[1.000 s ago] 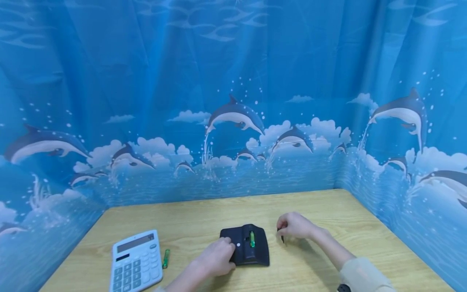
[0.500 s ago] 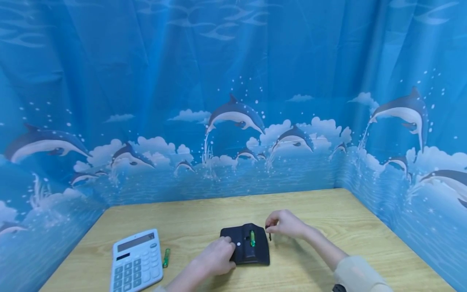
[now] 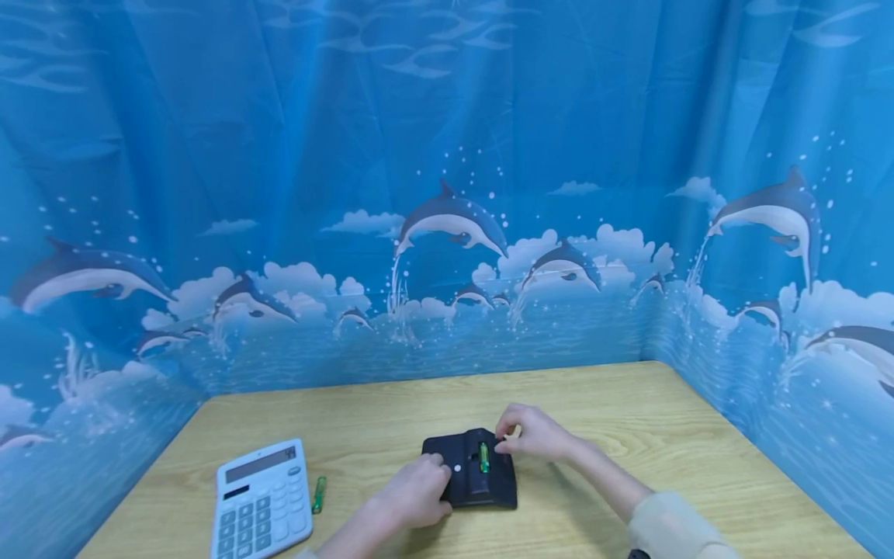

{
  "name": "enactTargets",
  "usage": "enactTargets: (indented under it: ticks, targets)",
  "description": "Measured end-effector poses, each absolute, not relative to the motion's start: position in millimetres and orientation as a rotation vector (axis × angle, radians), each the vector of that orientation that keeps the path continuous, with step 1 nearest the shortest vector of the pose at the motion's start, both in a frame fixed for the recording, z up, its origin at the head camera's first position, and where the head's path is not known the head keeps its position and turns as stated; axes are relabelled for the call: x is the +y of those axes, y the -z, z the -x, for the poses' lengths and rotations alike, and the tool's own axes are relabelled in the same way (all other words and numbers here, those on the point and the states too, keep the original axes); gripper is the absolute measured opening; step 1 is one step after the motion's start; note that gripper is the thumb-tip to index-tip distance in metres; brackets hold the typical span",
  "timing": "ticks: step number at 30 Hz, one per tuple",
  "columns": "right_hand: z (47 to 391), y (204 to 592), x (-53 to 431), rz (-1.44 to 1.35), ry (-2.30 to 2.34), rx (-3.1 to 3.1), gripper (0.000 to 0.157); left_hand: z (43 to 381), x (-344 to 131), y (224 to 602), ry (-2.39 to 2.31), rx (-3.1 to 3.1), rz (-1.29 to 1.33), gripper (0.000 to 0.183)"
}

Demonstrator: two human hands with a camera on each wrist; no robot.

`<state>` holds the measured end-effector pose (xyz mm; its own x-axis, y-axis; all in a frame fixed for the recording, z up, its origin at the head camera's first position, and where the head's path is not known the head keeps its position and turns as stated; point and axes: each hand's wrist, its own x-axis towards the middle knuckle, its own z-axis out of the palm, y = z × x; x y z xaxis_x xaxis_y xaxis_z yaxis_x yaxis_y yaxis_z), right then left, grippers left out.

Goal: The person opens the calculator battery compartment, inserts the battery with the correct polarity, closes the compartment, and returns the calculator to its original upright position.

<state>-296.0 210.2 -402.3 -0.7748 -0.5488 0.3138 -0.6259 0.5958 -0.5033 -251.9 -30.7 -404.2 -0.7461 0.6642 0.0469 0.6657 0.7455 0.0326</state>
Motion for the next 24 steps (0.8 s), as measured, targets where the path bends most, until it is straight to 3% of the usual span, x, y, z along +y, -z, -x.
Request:
enactTargets:
  ticks: [24]
  targets:
    - [293.1, 403.2, 207.8, -0.949, -0.929, -2.714, 0.008, 251.8, -30.3, 405.3, 0.057, -2.892, 1.1, 0.029]
